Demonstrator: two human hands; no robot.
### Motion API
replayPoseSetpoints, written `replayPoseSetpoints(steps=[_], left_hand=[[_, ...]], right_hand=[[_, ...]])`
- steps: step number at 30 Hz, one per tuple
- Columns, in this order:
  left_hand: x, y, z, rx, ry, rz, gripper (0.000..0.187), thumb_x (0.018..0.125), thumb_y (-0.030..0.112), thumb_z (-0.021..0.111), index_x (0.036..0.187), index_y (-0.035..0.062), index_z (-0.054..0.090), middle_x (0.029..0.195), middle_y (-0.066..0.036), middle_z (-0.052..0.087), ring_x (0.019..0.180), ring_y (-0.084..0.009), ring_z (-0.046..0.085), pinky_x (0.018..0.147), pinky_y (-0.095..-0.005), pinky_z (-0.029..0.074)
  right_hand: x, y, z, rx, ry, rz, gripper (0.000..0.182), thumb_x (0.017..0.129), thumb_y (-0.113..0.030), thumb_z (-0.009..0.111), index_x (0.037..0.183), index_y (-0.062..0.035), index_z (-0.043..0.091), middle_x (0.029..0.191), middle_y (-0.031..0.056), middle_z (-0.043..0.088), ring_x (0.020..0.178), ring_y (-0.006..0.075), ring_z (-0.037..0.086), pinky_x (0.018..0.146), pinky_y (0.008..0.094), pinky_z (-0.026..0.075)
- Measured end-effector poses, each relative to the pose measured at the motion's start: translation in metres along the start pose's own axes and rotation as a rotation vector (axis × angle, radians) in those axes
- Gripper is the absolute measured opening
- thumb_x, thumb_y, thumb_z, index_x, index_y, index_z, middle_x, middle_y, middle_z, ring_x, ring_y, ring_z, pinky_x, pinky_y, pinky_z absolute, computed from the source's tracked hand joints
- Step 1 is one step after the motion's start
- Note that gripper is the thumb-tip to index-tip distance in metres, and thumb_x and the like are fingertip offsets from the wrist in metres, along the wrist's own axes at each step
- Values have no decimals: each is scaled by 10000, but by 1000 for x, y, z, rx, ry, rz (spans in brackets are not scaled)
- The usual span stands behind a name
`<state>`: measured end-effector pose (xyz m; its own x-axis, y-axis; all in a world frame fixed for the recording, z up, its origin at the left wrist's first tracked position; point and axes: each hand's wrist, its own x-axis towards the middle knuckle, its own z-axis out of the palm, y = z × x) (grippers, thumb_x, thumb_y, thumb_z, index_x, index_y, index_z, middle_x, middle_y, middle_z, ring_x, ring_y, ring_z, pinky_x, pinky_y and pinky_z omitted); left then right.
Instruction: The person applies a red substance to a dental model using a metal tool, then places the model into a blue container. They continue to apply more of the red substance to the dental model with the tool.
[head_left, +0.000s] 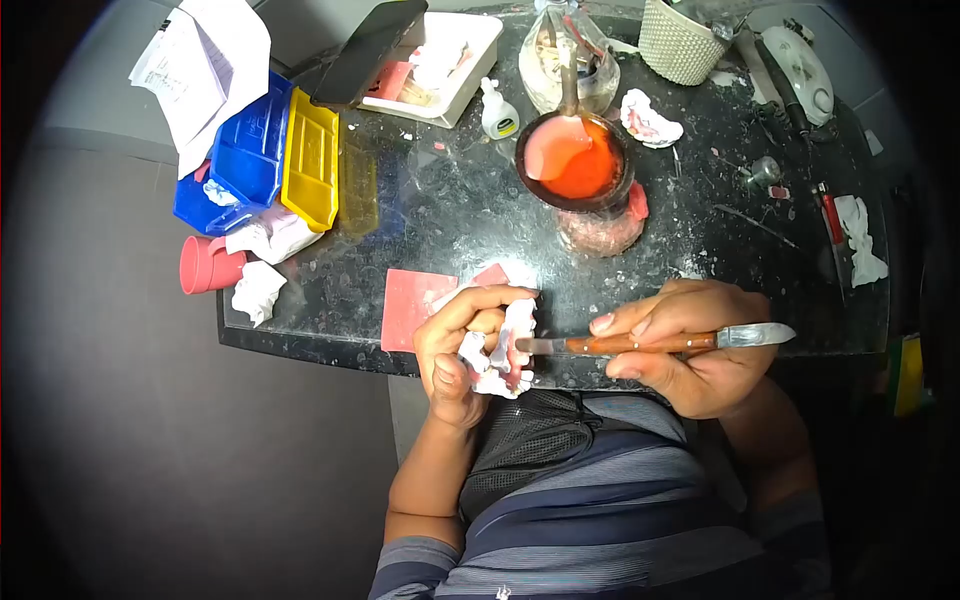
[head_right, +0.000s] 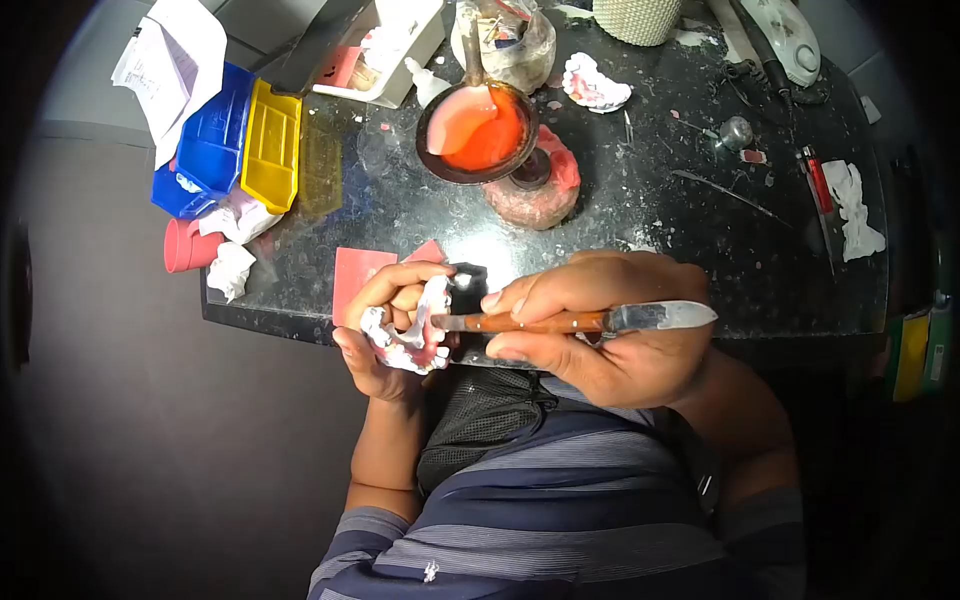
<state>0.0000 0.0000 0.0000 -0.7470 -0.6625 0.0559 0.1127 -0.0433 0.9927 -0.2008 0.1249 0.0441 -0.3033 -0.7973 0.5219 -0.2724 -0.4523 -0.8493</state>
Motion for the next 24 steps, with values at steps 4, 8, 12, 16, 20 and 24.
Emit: replayPoseSetpoints(steps=[4,8,12,16,20,24], left_hand=[[0,1,0,-8,13,-1,1152,855,895,317,1153,-191,558,775,-139,691,609,-123,605,574,-220,460],[1,0,4,-112,83,-25,1127,807,890,469,1168,-173,580,699,-85,643,543,-88,559,524,-204,400],[2,1,5,-109,82,-18,1117,815,883,466,1165,-172,583,676,-77,632,529,-84,544,516,-206,386],[2,1,5,-113,64,-8,1115,822,882,455,1159,-172,585,655,-64,617,518,-77,529,506,-203,372],[3,-1,5,-123,61,0,1115,821,881,459,1160,-174,583,653,-59,606,517,-78,526,498,-201,371],[2,2,8,-127,61,-4,1113,824,876,463,1161,-179,579,658,-64,604,522,-83,530,504,-203,381]], right_hand=[[-2,2,2,-5,-37,-5,258,780,-43,856,932,7,654,855,194,750,772,237,761,673,301,603],[1,-5,-7,-30,-123,23,229,795,-14,832,931,18,650,853,204,743,780,239,761,682,324,617],[-5,1,-8,174,115,33,175,854,26,757,980,27,636,909,186,730,874,246,755,730,360,647],[7,0,-27,183,379,-4,191,878,12,739,1024,19,617,923,204,730,791,174,732,632,272,604],[7,5,-41,11,456,-5,192,906,-17,727,1047,4,598,970,222,735,614,71,591,516,173,446],[12,6,-35,-111,444,-178,214,906,-4,726,1068,3,586,992,228,734,595,46,560,504,163,413]])
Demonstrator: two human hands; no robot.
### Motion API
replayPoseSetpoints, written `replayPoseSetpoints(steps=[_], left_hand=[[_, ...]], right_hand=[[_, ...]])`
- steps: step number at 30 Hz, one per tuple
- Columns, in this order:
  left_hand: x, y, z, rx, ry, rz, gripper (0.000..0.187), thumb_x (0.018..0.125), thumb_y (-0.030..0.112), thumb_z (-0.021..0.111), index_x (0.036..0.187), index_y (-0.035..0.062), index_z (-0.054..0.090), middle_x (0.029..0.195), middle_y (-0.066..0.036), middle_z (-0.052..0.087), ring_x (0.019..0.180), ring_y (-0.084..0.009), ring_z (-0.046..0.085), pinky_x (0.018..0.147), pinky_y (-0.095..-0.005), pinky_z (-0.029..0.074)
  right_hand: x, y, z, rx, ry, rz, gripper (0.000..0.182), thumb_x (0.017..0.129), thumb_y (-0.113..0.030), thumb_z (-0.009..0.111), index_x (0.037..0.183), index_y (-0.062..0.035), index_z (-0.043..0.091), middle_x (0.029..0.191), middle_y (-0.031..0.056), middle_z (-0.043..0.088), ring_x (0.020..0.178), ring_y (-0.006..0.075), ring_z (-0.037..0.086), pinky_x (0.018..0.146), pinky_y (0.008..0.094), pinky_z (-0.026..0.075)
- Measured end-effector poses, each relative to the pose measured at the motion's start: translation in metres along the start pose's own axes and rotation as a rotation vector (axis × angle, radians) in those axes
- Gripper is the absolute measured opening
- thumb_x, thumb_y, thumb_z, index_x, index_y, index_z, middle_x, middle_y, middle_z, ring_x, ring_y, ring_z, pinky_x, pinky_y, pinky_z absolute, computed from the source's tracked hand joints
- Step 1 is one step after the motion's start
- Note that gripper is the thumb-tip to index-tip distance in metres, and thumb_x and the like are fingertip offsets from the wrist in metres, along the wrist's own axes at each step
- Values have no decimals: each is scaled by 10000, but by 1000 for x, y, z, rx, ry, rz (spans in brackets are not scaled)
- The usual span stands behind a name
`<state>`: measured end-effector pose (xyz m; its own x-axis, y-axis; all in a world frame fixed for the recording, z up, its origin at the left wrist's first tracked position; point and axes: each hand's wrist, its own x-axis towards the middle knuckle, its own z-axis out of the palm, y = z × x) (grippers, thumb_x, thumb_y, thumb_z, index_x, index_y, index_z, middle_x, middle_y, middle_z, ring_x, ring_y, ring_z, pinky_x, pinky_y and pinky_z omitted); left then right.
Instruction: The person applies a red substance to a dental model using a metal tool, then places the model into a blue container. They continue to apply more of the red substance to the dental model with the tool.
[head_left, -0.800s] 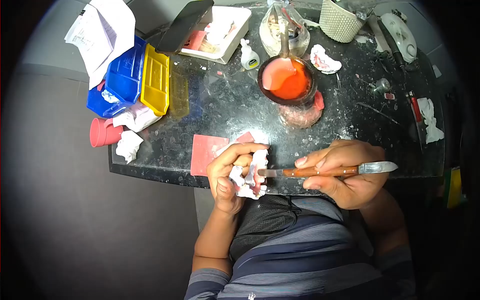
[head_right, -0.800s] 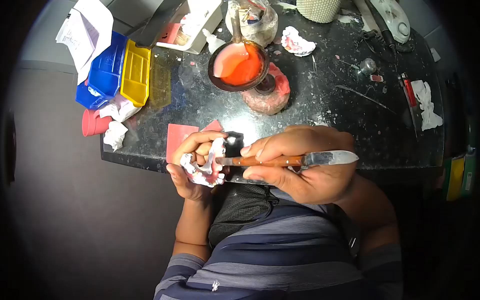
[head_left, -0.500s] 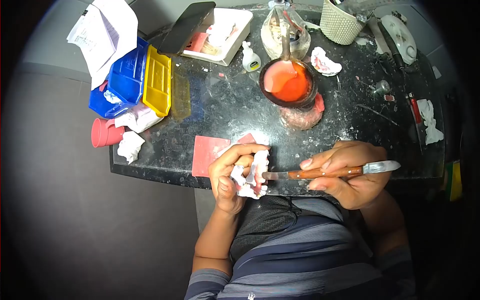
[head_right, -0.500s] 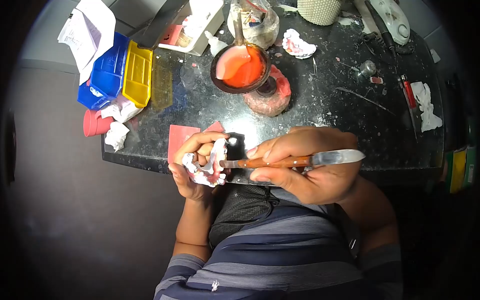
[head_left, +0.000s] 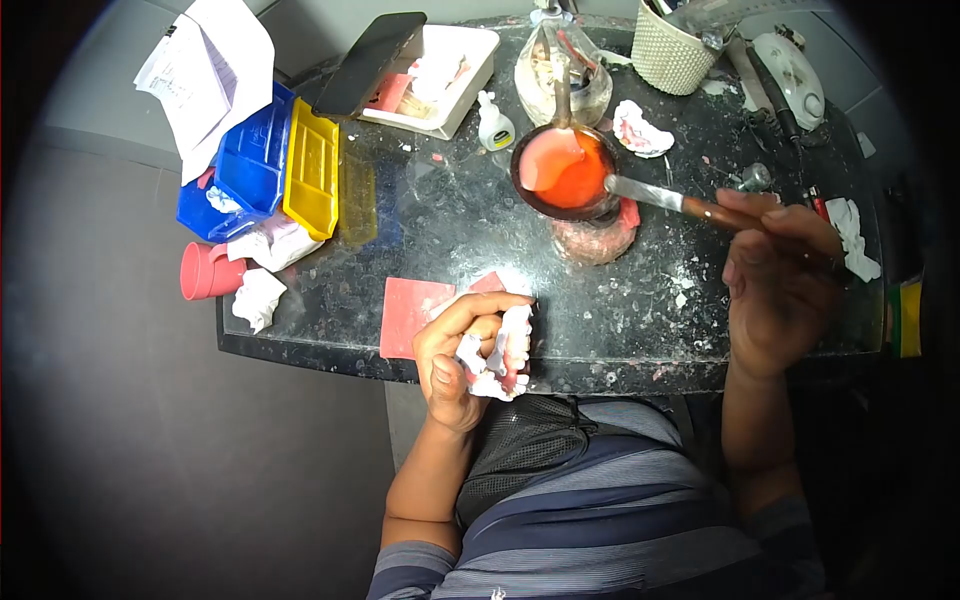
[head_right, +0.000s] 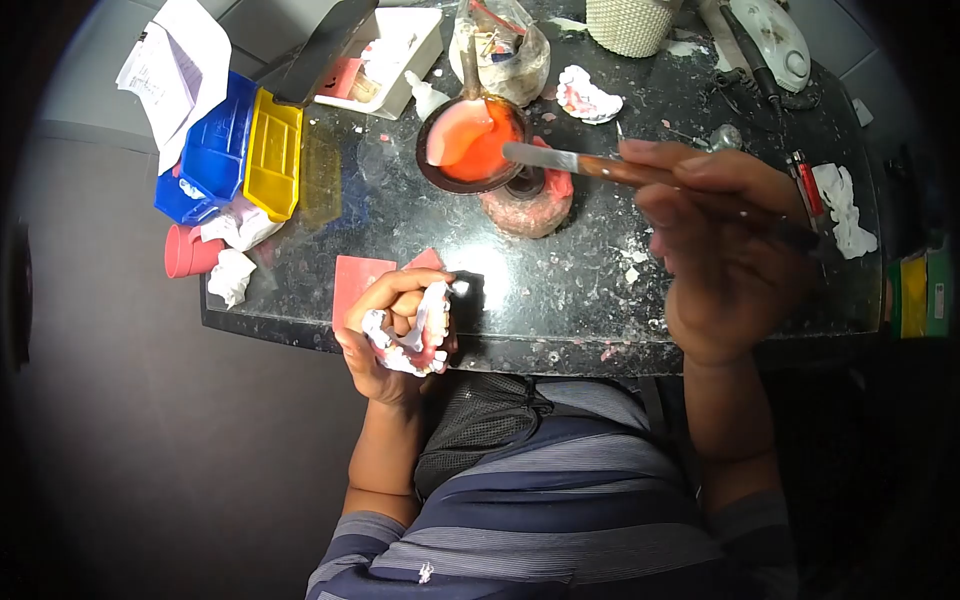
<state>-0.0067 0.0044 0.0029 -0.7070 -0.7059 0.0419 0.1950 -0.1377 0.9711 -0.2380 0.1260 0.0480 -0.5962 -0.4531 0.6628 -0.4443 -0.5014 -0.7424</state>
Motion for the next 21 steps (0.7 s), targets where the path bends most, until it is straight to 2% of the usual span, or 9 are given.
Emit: replayPoseSetpoints(steps=[1,3,5,9,10,13,14,16,21], left_hand=[[0,0,0,-4,6,-4,1116,822,876,466,1161,-181,577,664,-69,608,526,-84,534,508,-203,386],[-1,0,-1,-8,11,-8,1118,821,876,469,1161,-183,576,669,-74,611,530,-86,537,512,-203,391],[-1,-2,-5,118,-23,18,1166,842,908,308,1131,-190,574,711,-120,658,556,-130,588,528,-227,451],[-2,-3,-6,109,-28,10,1164,841,908,312,1132,-188,576,721,-125,664,558,-129,586,534,-222,445],[-1,-2,-4,61,-8,0,1143,826,898,388,1148,-182,579,701,-99,645,549,-105,565,523,-214,408],[-1,1,-2,24,12,-11,1126,810,888,467,1164,-174,584,681,-70,626,543,-78,543,511,-206,364],[0,1,-1,31,9,-9,1124,808,889,469,1163,-171,586,682,-67,627,546,-75,543,510,-206,357],[-1,-4,-3,37,22,6,1125,800,891,480,1159,-170,588,688,-65,629,546,-75,540,512,-208,357],[-3,-5,-4,10,22,-7,1137,749,896,552,1159,-164,586,719,-64,647,568,-79,568,525,-204,407]], right_hand=[[1,0,1,-2,1,0,214,906,-4,726,1068,3,586,992,228,734,595,46,560,504,163,413],[4,-1,3,-96,-114,-36,232,898,36,718,1082,20,578,999,234,725,709,118,672,605,207,539],[6,5,6,-84,-133,-71,234,895,55,710,1085,30,575,1005,238,720,801,179,703,698,263,581],[6,6,6,-38,-125,-87,233,895,80,692,1090,50,569,1013,245,710,976,300,725,881,385,615],[6,6,6,-25,-117,-81,232,895,81,690,1091,53,568,1014,246,708,1004,320,722,911,408,612],[6,4,6,-88,-159,-96,225,896,82,687,1089,53,575,1010,260,706,972,313,730,883,393,622],[4,4,6,-54,-130,-72,217,904,21,707,1083,9,585,1038,268,710,790,204,671,694,279,534],[0,4,5,-19,-102,-47,210,912,-39,726,1076,-34,596,1066,276,714,608,94,612,505,166,446],[-10,-11,13,-15,-459,-37,271,839,-70,805,1006,-45,593,930,221,745,772,228,751,591,236,546]])
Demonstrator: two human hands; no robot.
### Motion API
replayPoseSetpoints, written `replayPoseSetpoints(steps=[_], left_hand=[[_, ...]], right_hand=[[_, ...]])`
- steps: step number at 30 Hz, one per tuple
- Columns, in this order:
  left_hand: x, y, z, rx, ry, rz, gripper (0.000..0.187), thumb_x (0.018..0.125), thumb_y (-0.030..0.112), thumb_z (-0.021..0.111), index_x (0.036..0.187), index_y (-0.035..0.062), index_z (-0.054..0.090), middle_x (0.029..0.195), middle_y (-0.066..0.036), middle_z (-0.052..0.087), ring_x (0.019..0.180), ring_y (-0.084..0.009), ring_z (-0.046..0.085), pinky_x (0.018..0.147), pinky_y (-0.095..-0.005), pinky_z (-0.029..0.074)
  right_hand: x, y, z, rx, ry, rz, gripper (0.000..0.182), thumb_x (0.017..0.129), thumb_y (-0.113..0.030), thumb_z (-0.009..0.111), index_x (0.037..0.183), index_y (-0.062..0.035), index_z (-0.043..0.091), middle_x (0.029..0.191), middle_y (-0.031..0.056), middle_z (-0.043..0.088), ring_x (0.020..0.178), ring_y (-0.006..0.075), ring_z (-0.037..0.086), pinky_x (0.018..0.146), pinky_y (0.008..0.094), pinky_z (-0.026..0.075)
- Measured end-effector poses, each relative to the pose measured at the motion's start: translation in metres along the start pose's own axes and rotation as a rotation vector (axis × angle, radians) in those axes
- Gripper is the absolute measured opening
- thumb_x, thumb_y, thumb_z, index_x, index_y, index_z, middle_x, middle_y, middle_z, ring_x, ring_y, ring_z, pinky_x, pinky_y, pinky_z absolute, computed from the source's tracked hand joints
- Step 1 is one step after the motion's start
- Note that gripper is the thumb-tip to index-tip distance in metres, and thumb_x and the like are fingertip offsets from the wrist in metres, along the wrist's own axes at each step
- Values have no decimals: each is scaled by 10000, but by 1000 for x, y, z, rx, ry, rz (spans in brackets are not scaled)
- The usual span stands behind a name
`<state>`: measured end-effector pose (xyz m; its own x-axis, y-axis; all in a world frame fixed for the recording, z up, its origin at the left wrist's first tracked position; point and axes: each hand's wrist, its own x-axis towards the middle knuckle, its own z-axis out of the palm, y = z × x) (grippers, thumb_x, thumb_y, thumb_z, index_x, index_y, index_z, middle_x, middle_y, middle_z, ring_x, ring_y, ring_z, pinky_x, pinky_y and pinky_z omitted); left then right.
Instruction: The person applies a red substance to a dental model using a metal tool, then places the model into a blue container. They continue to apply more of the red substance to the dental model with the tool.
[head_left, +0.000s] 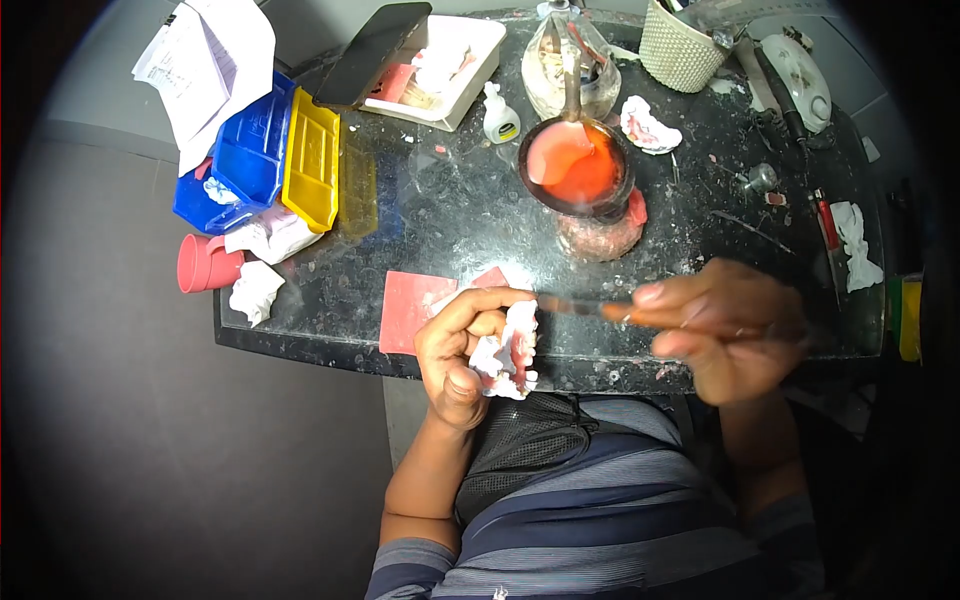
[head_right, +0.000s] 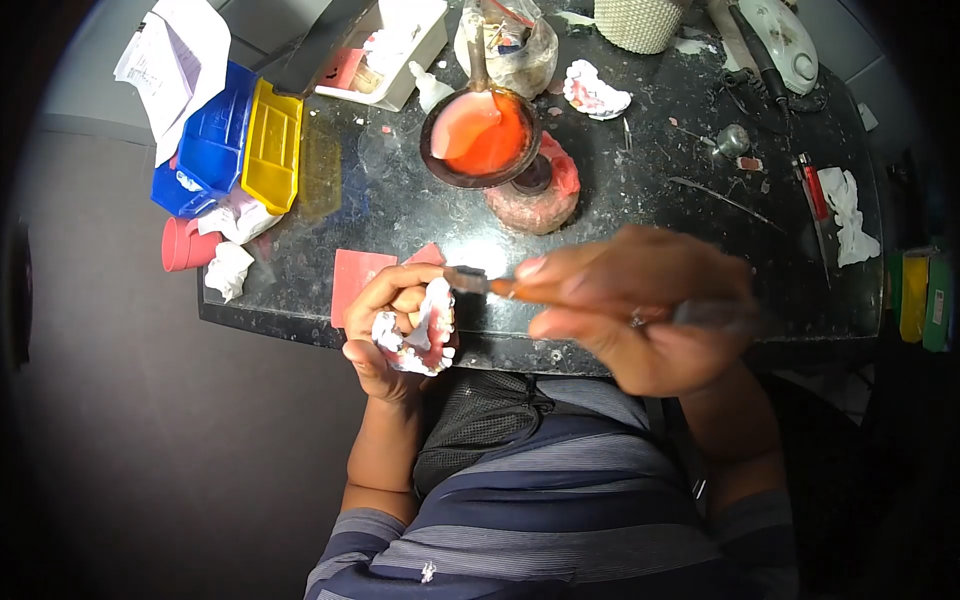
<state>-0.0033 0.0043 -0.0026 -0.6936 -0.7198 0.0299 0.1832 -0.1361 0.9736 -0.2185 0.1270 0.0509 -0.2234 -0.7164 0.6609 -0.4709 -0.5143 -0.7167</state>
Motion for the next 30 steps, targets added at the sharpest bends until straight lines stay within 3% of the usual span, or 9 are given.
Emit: replayPoseSetpoints(steps=[2,4,6,11,12,14,30], left_hand=[[1,5,1,112,-9,-26,1208,707,960,467,1132,-166,571,745,-91,649,621,-92,589,581,-208,452],[0,4,4,95,8,-26,1207,695,955,490,1136,-166,569,775,-93,657,641,-91,593,590,-207,456],[0,3,3,79,22,-24,1207,684,950,514,1139,-166,567,805,-96,665,662,-90,596,599,-206,460],[0,2,2,64,10,-30,1215,656,950,535,1146,-162,566,886,-135,693,726,-108,629,637,-209,478],[0,1,2,64,10,-30,1215,656,950,535,1146,-162,566,886,-135,693,726,-108,629,637,-209,478],[0,-1,3,-42,42,-18,1177,651,886,663,1183,-159,569,816,-100,681,648,-100,639,572,-208,502],[0,0,2,-14,33,-29,1175,657,895,646,1177,-157,576,796,-96,676,632,-95,629,555,-207,488]], right_hand=[[1,-2,3,-17,-52,-2,298,815,-82,827,993,-51,590,910,205,749,757,224,750,585,242,547],[2,-4,7,-34,-103,-5,325,791,-93,848,980,-57,587,889,189,754,741,219,748,579,247,547],[4,-6,11,-4,-73,18,272,746,-77,877,920,-22,675,909,173,761,677,190,730,554,257,549],[4,-7,13,-12,-78,32,282,740,-85,884,916,-17,675,912,178,761,715,215,748,575,265,563],[3,-6,14,-18,-72,25,284,740,-90,885,915,-16,674,910,177,761,734,223,755,580,265,566],[1,-2,15,-16,-48,16,285,741,-91,886,912,-15,671,906,177,761,751,232,759,582,267,568],[-1,-1,16,-45,-39,8,358,710,-116,916,934,-11,657,858,165,753,758,246,764,597,286,583]])
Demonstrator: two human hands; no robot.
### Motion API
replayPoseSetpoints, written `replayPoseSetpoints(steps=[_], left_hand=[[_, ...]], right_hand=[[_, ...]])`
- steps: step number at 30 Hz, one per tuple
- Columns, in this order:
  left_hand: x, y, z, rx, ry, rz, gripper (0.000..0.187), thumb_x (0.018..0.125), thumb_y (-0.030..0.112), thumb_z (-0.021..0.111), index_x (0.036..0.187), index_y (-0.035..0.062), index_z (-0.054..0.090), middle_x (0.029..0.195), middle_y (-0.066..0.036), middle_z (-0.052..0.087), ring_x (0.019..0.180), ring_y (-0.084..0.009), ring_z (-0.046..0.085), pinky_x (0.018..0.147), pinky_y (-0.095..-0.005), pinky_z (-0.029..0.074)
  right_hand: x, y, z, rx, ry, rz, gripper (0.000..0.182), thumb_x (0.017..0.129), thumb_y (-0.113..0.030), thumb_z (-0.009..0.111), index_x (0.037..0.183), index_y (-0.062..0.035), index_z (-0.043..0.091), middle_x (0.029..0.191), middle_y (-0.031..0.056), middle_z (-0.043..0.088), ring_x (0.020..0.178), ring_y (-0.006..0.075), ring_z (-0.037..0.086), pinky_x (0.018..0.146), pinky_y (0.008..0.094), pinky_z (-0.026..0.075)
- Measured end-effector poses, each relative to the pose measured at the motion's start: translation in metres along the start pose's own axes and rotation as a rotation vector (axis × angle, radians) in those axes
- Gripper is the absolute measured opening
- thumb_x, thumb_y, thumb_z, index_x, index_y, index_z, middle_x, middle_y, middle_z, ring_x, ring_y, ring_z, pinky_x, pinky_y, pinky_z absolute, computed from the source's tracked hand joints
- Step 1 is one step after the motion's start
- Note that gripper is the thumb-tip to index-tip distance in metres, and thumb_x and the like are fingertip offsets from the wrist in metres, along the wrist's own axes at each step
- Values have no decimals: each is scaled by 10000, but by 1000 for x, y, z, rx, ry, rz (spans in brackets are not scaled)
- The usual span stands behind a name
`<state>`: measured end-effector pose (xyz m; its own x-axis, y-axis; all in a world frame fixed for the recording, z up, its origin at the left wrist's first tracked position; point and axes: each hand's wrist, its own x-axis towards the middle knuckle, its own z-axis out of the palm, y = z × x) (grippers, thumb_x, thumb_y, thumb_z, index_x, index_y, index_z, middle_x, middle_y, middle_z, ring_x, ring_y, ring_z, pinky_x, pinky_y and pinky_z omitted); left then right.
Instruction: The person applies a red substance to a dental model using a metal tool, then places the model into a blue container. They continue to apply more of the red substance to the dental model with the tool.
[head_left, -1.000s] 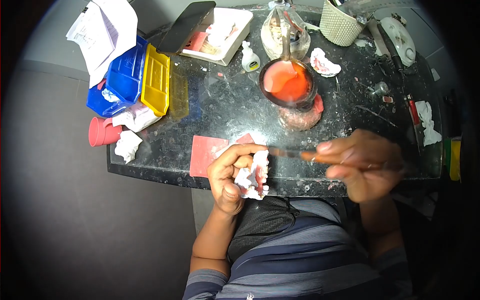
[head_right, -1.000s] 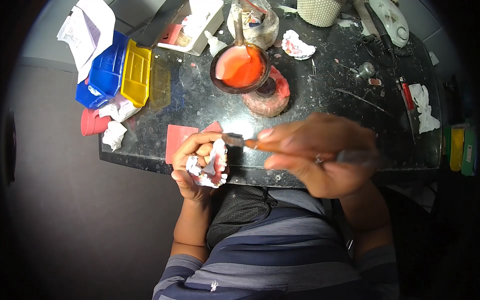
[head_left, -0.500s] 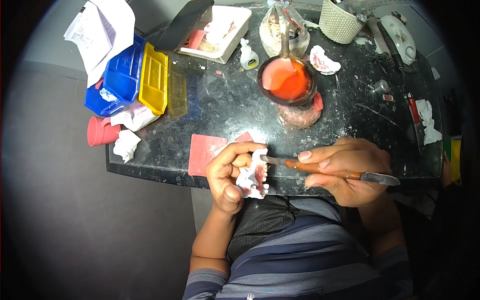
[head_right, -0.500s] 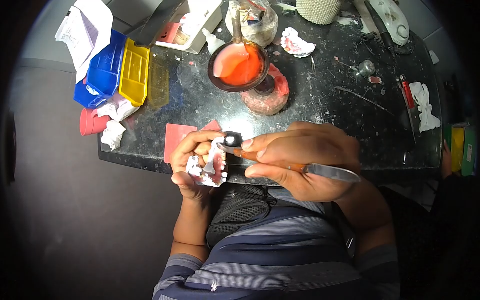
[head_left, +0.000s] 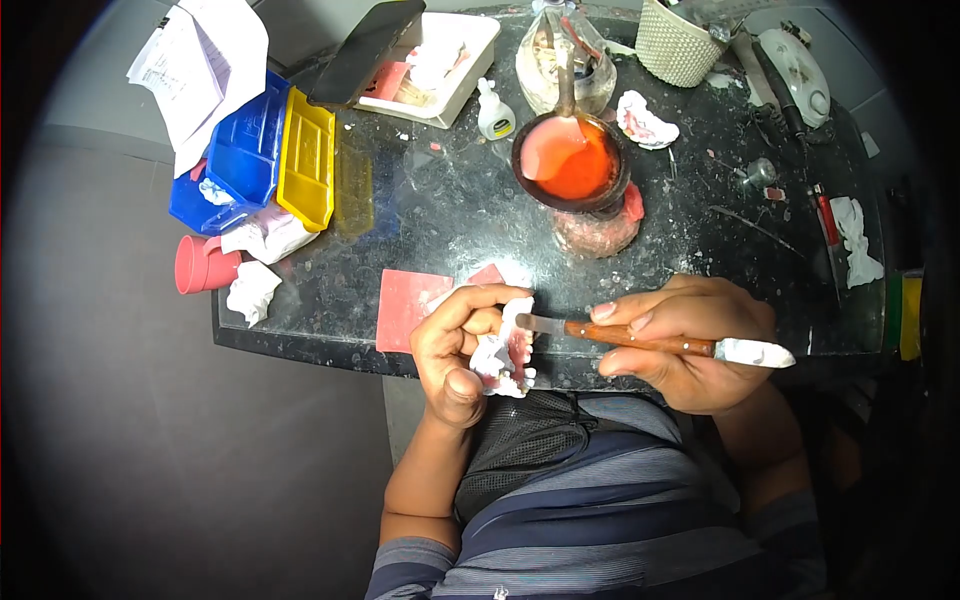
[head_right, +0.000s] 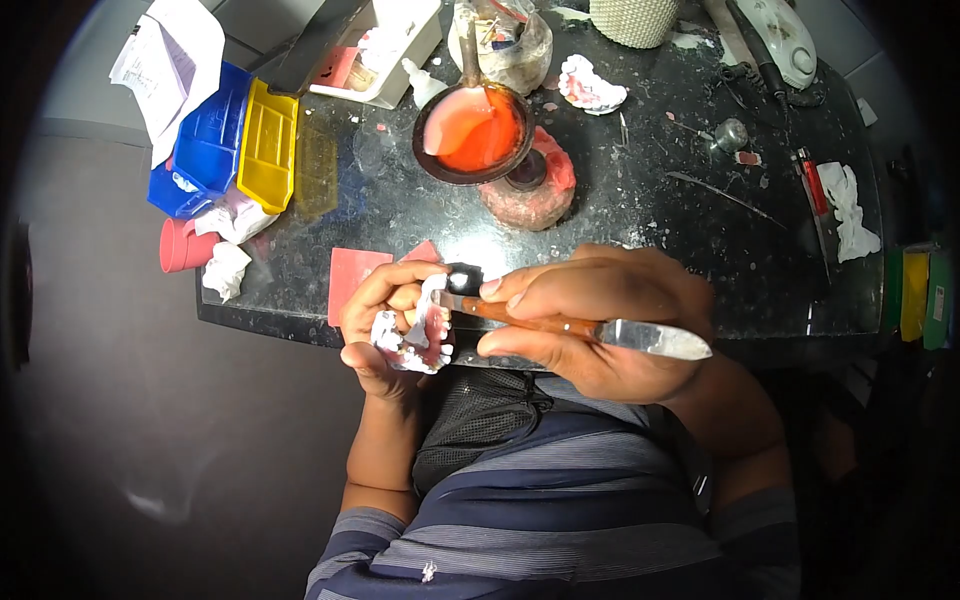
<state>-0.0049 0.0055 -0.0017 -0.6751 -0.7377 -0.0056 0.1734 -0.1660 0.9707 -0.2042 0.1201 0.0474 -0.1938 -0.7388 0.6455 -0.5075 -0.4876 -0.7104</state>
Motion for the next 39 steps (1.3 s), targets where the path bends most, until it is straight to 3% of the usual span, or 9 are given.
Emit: replayPoseSetpoints(steps=[4,10,14,19,26,30,31,34,39], left_hand=[[0,1,1,2,8,0,1177,656,896,644,1176,-158,576,808,-99,680,634,-96,629,558,-206,491],[0,1,-1,14,-11,-3,1174,660,899,639,1173,-155,580,814,-102,686,636,-95,631,555,-205,491],[0,2,-2,26,-19,-6,1169,667,900,631,1168,-155,584,811,-101,685,640,-94,631,556,-204,489],[0,0,-2,14,-16,2,1167,673,896,632,1170,-159,582,802,-99,680,639,-94,626,553,-202,483],[1,-1,-3,-10,-36,6,1151,694,884,630,1169,-163,582,796,-97,675,647,-95,618,572,-203,471],[0,-1,-5,-13,-37,-3,1151,702,885,620,1170,-166,581,797,-95,674,643,-93,614,572,-201,464],[1,0,-5,-5,-40,4,1151,706,886,615,1170,-167,581,796,-95,674,641,-91,612,571,-199,461],[1,0,-4,3,-45,15,1153,711,887,608,1171,-170,579,794,-93,674,639,-88,610,569,-197,456],[0,-2,-5,8,-50,13,1157,712,888,607,1171,-173,576,795,-91,676,635,-87,610,570,-194,453]], right_hand=[[3,-8,-1,9,-92,78,349,710,-111,916,922,-11,658,839,157,749,780,256,768,609,292,594],[0,-6,3,3,11,13,339,721,-115,907,933,-11,664,864,159,752,721,225,753,562,268,569],[1,-7,1,32,-96,14,349,725,-109,901,962,-3,669,883,166,752,713,222,752,560,261,571],[0,-2,5,-48,44,-55,367,708,-121,917,941,-13,655,857,163,753,688,218,746,546,262,563],[-1,-7,-6,-78,-15,1,359,711,-116,916,930,-17,651,831,156,753,755,237,767,570,266,578],[-5,3,-14,67,-9,-29,313,795,-43,845,1002,14,617,921,207,745,815,262,763,699,311,626],[-9,7,-13,116,169,-14,303,833,-54,813,1042,-2,600,962,229,736,795,236,748,656,273,591],[-4,11,-19,335,349,-34,265,886,105,686,1112,78,551,1111,261,688,1048,314,709,905,406,617],[2,15,-18,-38,346,-27,254,894,93,684,1113,73,558,1077,277,690,1021,337,714,880,403,626]])
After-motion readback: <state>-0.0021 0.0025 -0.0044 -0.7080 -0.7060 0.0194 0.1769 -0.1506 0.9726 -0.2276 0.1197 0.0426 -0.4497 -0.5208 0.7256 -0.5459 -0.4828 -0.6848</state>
